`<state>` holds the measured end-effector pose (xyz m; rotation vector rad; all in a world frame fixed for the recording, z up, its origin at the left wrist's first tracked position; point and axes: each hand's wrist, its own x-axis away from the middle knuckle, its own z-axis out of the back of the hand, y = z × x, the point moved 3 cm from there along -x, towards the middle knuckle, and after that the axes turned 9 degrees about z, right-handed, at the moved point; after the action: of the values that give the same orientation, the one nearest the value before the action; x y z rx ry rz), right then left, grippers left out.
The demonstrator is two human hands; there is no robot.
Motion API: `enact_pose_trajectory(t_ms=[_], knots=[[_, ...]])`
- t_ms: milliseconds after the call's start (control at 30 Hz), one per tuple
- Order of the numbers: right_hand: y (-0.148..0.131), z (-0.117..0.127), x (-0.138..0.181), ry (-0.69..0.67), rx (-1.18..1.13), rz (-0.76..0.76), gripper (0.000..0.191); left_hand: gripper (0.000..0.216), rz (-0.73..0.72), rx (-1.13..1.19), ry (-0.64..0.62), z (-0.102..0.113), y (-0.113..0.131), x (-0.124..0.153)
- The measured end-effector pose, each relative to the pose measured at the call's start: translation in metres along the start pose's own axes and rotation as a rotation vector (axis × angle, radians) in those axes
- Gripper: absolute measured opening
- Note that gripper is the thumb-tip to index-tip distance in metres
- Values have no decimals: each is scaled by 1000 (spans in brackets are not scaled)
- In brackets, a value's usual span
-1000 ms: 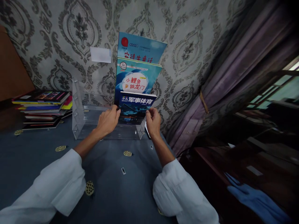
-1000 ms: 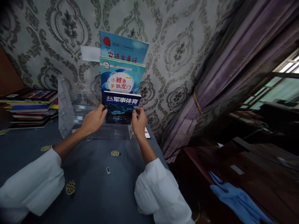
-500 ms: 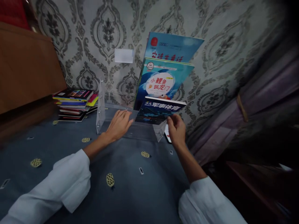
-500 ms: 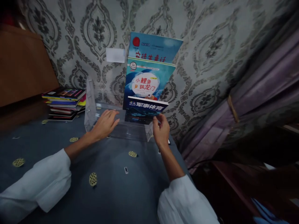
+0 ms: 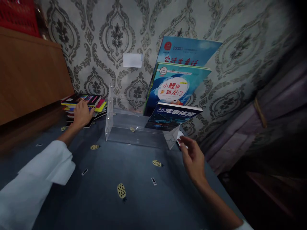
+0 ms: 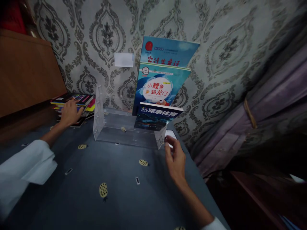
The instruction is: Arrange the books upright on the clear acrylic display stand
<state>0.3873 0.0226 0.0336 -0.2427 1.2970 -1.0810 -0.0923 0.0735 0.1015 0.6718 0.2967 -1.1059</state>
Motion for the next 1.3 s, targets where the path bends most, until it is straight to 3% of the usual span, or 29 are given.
enact_pose_trajectory(t_ms=[167,300,533,700,1067,1300], knots=[[6,0,45,-161,60,-40,42,69,-86,-104,-150,-26,-9,-38],[14,-4,55,-219,58,-57,43,66,-111,-175,-223,-33,-5,-51],[20,-5,53,-269,102,-76,43,56,-236,-432,-176,-8,-21,-38],[19,-5,53,-299,138,-59,41,49,-240,-463,-174,9,-28,-29],[13,-5,50,-338,158,-43,40,35,-261,-481,-330,12,-23,-38],[9,-4,48,-360,181,-17,37,34,-319,-497,-417,41,-42,-33]])
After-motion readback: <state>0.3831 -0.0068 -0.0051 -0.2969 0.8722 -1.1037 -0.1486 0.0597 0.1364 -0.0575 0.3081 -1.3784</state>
